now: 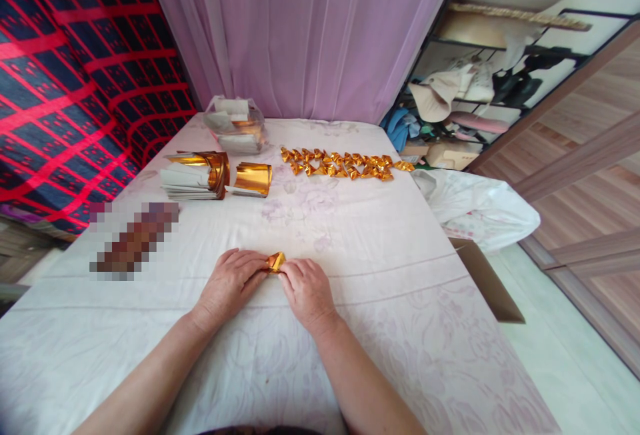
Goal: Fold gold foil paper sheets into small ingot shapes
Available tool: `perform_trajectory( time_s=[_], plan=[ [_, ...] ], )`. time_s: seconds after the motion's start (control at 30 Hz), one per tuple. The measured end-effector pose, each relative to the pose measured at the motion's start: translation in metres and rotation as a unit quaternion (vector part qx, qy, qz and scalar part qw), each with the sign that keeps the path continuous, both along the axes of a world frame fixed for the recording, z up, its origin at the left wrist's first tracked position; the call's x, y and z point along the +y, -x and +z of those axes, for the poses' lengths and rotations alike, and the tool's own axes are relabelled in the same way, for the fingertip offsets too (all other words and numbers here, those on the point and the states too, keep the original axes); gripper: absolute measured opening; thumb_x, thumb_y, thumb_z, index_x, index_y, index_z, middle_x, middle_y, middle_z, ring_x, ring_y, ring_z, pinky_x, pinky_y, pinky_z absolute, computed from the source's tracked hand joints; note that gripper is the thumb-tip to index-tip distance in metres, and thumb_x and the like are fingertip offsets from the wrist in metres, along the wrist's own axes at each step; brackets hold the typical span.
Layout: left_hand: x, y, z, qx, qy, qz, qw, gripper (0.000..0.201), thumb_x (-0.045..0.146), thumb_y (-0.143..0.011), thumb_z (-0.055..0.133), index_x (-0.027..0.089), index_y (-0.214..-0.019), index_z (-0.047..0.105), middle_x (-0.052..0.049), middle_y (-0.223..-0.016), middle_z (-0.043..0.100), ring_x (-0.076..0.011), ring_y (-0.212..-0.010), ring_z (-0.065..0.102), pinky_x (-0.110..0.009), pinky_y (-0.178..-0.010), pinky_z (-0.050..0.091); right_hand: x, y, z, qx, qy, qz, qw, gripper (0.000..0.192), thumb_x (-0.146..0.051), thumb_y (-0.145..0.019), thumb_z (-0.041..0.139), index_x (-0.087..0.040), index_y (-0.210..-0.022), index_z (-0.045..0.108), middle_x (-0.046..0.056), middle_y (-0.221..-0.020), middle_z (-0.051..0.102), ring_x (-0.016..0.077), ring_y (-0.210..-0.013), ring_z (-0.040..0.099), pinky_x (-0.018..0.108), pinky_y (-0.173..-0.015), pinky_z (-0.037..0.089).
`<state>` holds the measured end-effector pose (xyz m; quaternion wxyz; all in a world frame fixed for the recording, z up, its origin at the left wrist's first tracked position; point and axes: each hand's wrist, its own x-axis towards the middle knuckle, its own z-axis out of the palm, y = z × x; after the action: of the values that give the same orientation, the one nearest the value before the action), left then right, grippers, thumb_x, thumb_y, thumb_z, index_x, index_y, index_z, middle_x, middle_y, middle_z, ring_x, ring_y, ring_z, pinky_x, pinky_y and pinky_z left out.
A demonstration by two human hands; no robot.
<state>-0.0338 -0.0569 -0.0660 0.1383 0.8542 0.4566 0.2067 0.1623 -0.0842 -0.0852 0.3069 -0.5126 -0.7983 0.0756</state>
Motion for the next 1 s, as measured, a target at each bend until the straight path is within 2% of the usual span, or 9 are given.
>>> perform_trajectory(
  time_s=[0.4, 0.67, 1.0],
  plan=[
    [0.0009, -0.0038, 0.0001, 0.017, 0.000, 0.023, 1.000, 0.016, 0.029, -0.093, 0.054, 0.023, -0.098, 0.068, -0.004, -0.100, 0.069, -0.0227, -0.094, 0.059, -0.041, -0.087, 0.043, -0.0025, 0.0008, 0.0017, -0.029, 0.005, -0.029, 0.999, 0.017, -0.026, -0.092, 0.053, -0.021, -0.093, 0.069, 0.007, -0.091, 0.065, 0.0214, -0.087, 0.057, 0.035, -0.080, 0.046],
    [0.0051, -0.0025, -0.0024, 0.025, 0.003, 0.067, 0.997, 0.016, 0.032, -0.093, 0.053, 0.022, -0.095, 0.067, -0.005, -0.094, 0.066, -0.0241, -0.094, 0.057, -0.041, -0.086, 0.042, 0.0010, 0.0001, -0.0030, -0.015, -0.009, -0.062, 0.998, 0.018, -0.020, -0.091, 0.051, -0.021, -0.082, 0.068, 0.004, -0.080, 0.064, 0.0176, -0.079, 0.058, 0.029, -0.074, 0.043],
    [0.0062, -0.0033, -0.0039, 0.017, 0.007, 0.091, 0.996, 0.013, 0.030, -0.090, 0.058, 0.021, -0.083, 0.065, -0.004, -0.096, 0.066, -0.0235, -0.093, 0.058, -0.041, -0.085, 0.042, 0.0020, 0.0005, -0.0037, 0.000, -0.005, -0.084, 0.996, 0.016, -0.022, -0.091, 0.053, -0.020, -0.083, 0.066, 0.002, -0.078, 0.067, 0.0178, -0.076, 0.060, 0.028, -0.073, 0.041]
  ],
)
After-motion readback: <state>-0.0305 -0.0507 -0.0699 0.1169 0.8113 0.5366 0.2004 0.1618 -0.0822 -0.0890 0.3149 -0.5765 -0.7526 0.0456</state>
